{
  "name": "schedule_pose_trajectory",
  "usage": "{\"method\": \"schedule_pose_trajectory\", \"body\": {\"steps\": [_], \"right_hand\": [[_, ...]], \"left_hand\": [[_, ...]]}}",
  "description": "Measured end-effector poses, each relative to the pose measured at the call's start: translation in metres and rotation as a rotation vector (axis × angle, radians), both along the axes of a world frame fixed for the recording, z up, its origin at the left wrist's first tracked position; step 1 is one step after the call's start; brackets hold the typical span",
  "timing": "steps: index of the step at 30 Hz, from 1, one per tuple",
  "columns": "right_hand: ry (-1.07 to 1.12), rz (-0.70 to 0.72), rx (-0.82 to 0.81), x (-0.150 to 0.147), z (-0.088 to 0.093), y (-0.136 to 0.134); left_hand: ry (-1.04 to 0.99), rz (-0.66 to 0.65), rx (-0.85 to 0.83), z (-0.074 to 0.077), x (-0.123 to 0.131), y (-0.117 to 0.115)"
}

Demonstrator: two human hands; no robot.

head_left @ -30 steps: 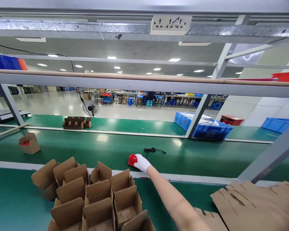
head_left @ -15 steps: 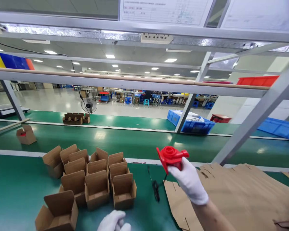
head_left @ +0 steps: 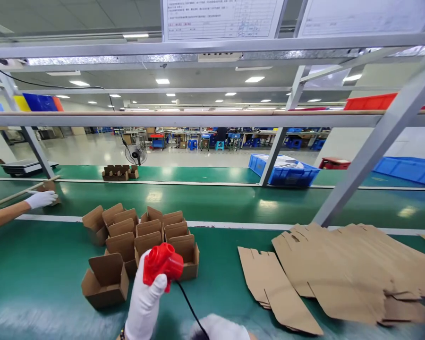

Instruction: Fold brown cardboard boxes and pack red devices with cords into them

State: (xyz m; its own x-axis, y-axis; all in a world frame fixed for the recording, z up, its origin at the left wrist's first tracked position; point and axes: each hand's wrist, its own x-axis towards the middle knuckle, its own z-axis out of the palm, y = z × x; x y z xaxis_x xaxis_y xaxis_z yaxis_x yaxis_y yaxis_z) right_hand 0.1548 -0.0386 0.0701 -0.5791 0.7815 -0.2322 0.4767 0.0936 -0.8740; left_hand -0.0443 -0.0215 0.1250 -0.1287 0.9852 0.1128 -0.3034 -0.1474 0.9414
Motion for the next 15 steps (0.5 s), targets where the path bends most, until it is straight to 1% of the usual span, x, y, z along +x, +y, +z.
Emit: {"method": "schedule_pose_trajectory", "body": {"steps": [1,2,3,4,5,6,7,9,10,11,12,13,14,15], "right_hand": [[-0.071,0.022,-0.047,0.002,-0.006,-0.004],[-0.131,0.035,-0.065,0.005,-0.007,-0.009],[-0.171,0.037,-0.041,0.007,-0.002,-0.013],[-0.184,0.038,0.016,0.009,0.009,-0.017],[-0.191,0.052,0.086,0.011,0.026,-0.020],[-0.205,0.077,0.181,0.013,0.049,-0.022],[-0.210,0.147,0.193,0.013,0.075,-0.023],[-0.204,0.231,0.206,0.013,0.129,-0.021],[-0.177,0.290,0.161,0.012,0.152,-0.018],[-0.145,0.299,0.122,0.012,0.169,-0.013],[-0.114,0.288,0.093,0.011,0.179,-0.007],[-0.088,0.257,0.076,0.011,0.182,0.001],[-0.071,0.212,0.074,0.011,0.178,0.009],[-0.060,0.168,0.083,0.012,0.169,0.018]], "left_hand": [[0.073,0.063,0.047,0.001,-0.010,0.005],[0.182,0.100,0.080,0.001,-0.019,0.009],[0.321,0.108,0.095,0.001,-0.026,0.014],[0.472,0.088,0.090,0.000,-0.031,0.017],[0.616,0.035,0.068,-0.001,-0.034,0.020],[0.730,-0.054,0.035,-0.003,-0.034,0.021],[0.794,-0.168,-0.002,-0.004,-0.033,0.021],[0.781,-0.419,-0.074,-0.005,-0.027,0.018],[0.747,-0.531,-0.096,-0.006,-0.023,0.014],[0.730,-0.623,-0.101,-0.006,-0.019,0.009],[0.732,-0.693,-0.093,-0.006,-0.014,0.003],[0.748,-0.742,-0.074,-0.006,-0.010,-0.003],[0.767,-0.774,-0.048,-0.007,-0.007,-0.009],[0.784,-0.802,-0.023,-0.009,-0.003,-0.014]]}}
